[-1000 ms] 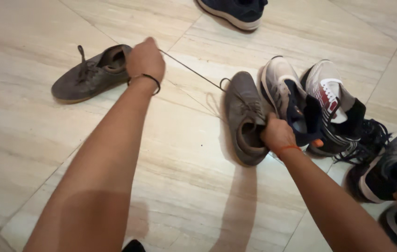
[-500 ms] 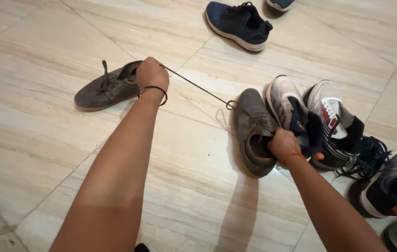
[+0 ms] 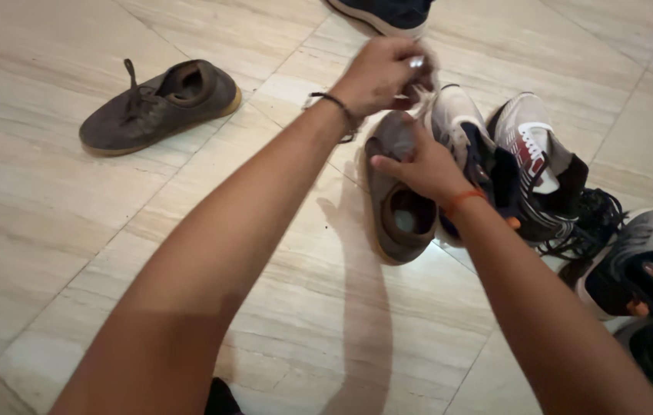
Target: The person laces a blue and white sneaker, threading the laces through the eyelets and tying them. Then the person laces a brown shoe in the same manner.
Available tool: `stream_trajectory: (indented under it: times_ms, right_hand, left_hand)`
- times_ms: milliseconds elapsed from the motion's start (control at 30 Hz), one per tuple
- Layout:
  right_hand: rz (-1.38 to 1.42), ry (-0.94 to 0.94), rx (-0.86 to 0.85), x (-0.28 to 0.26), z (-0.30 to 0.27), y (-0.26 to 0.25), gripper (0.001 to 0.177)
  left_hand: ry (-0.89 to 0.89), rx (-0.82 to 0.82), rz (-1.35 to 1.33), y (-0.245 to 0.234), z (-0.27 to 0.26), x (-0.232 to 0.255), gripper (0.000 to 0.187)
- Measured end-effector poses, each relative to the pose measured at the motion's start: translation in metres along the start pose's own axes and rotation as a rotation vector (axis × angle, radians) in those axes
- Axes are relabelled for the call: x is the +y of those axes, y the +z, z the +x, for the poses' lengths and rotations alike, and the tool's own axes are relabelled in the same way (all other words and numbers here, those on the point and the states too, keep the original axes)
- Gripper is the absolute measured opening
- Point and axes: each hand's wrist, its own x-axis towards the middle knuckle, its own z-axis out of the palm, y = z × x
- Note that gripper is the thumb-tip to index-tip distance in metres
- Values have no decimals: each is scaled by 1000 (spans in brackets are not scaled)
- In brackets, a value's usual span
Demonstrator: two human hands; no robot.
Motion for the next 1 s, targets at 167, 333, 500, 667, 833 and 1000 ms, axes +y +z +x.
stream_trajectory:
  times_ms: [167,333,500,667,833,1000]
  right_hand:
    - [-108,-304,249,52,32,34,36]
    - [622,120,48,79,42,20,58]
    - [583,-9,166,70,31,22,54]
    - [549,74,200,55,25,14,64]
    - [660,210,28,37,19,8,67]
    - [821,340,26,42,22,-6,55]
  left_hand:
    - [30,-90,-190,60,8,13,19]
    - [108,506,650,26,-18,-49,32]
    - [-211,194,1171,2,-65,-78,17]
    - [-574,-331,860,11,-74,-52,39]
    - [-495,-284,1098,44,-84,-54,35]
    - [-277,-145,1391,58,-87,-96,22]
